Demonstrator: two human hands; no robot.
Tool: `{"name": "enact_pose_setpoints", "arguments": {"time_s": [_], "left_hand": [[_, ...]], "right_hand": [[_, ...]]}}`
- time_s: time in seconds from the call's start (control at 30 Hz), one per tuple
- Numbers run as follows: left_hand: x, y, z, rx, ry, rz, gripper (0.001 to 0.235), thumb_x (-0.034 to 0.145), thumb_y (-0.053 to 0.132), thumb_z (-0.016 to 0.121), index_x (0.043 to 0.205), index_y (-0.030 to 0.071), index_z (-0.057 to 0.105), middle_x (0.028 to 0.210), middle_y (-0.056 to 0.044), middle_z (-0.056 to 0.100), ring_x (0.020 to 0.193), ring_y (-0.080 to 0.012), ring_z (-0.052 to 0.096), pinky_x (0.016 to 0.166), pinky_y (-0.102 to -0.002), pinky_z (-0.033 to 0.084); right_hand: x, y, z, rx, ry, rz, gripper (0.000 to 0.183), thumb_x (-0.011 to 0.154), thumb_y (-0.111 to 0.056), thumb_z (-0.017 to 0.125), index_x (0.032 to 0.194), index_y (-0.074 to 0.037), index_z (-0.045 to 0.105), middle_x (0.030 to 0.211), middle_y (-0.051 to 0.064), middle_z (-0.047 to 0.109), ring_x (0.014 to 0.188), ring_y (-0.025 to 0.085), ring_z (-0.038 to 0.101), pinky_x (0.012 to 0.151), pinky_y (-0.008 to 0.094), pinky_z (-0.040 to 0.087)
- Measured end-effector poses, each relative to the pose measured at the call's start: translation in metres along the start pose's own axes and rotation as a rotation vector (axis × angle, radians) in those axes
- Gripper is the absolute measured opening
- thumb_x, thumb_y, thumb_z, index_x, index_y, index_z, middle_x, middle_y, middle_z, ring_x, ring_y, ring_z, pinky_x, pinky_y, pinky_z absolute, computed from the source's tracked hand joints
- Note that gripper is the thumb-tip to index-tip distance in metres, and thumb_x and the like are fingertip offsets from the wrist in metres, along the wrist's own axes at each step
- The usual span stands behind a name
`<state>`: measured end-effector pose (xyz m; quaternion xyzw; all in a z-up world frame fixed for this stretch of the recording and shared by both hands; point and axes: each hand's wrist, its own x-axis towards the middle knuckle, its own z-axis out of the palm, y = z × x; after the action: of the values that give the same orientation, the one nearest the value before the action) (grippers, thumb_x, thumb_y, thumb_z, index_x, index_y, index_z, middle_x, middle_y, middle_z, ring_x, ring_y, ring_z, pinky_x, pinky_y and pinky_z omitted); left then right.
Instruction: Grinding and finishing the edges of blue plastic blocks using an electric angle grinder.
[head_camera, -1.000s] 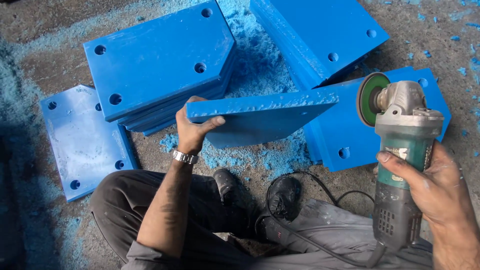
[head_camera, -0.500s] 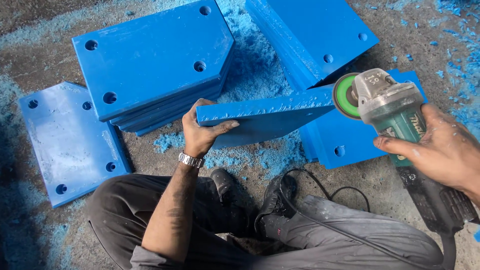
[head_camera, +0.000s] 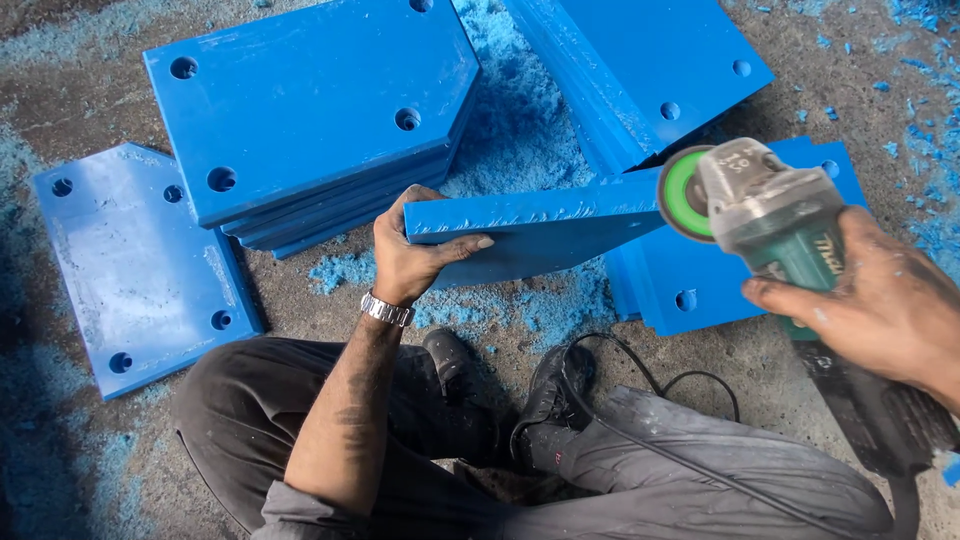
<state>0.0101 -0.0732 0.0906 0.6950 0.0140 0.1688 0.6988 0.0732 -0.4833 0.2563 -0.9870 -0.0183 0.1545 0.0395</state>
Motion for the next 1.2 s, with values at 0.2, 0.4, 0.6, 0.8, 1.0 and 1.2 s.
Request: {"name": "enact_pose_setpoints", "arguments": {"time_s": [0.2,0.4,0.6,0.8,1.0,1.2], "left_hand": [[-0.001,-0.003,0.0,0.025,-0.014,0.032,0.045,0.069,0.015,0.099,0.098,0.007,0.065,0.092,-0.003,0.075,0.087,-0.0108,0.074,0.073,-0.03,0.065],[-0.001,-0.005,-0.001,0.024,-0.012,0.006,0.046,0.069,0.014,0.099,0.099,0.006,0.065,0.092,-0.004,0.075,0.086,-0.0118,0.076,0.073,-0.031,0.067],[0.001,-0.004,-0.002,0.03,-0.01,0.025,0.046,0.068,0.014,0.099,0.099,0.006,0.065,0.094,-0.004,0.075,0.088,-0.0123,0.075,0.073,-0.032,0.067],[-0.001,-0.006,-0.001,0.011,0.006,-0.003,0.046,0.068,0.015,0.099,0.099,0.007,0.066,0.094,-0.004,0.076,0.088,-0.0124,0.076,0.074,-0.032,0.067],[-0.001,-0.006,-0.003,0.006,0.011,0.019,0.047,0.067,0.014,0.099,0.099,0.006,0.066,0.094,-0.006,0.074,0.087,-0.0134,0.074,0.074,-0.033,0.066],[0.0,-0.008,-0.006,0.066,0.023,0.025,0.047,0.068,0.013,0.099,0.1,0.006,0.065,0.094,-0.005,0.075,0.087,-0.0137,0.075,0.074,-0.033,0.065]], "right_hand": [[-0.018,-0.054,-0.014,-0.094,-0.103,0.002,0.078,0.076,-0.049,0.086,0.124,0.002,0.052,0.095,0.018,0.07,0.084,0.031,0.077,0.074,0.045,0.06],[-0.026,-0.074,-0.036,-0.285,-0.136,0.123,0.076,0.083,-0.051,0.082,0.124,0.004,0.05,0.087,0.021,0.071,0.08,0.034,0.078,0.074,0.044,0.062],[-0.018,-0.034,-0.007,-0.016,0.018,-0.11,0.079,0.071,-0.054,0.084,0.116,0.004,0.053,0.087,0.017,0.073,0.081,0.032,0.075,0.073,0.047,0.058],[-0.023,-0.06,-0.033,-0.248,-0.158,0.149,0.079,0.081,-0.054,0.081,0.124,0.006,0.051,0.089,0.026,0.07,0.08,0.037,0.079,0.073,0.047,0.063],[-0.032,-0.066,-0.021,-0.086,-0.112,-0.043,0.087,0.07,-0.057,0.082,0.122,0.005,0.049,0.089,0.024,0.071,0.087,0.037,0.074,0.08,0.049,0.059],[-0.025,-0.054,-0.034,-0.224,-0.165,0.123,0.082,0.079,-0.053,0.083,0.128,0.004,0.05,0.094,0.023,0.072,0.086,0.034,0.075,0.077,0.044,0.06]]}}
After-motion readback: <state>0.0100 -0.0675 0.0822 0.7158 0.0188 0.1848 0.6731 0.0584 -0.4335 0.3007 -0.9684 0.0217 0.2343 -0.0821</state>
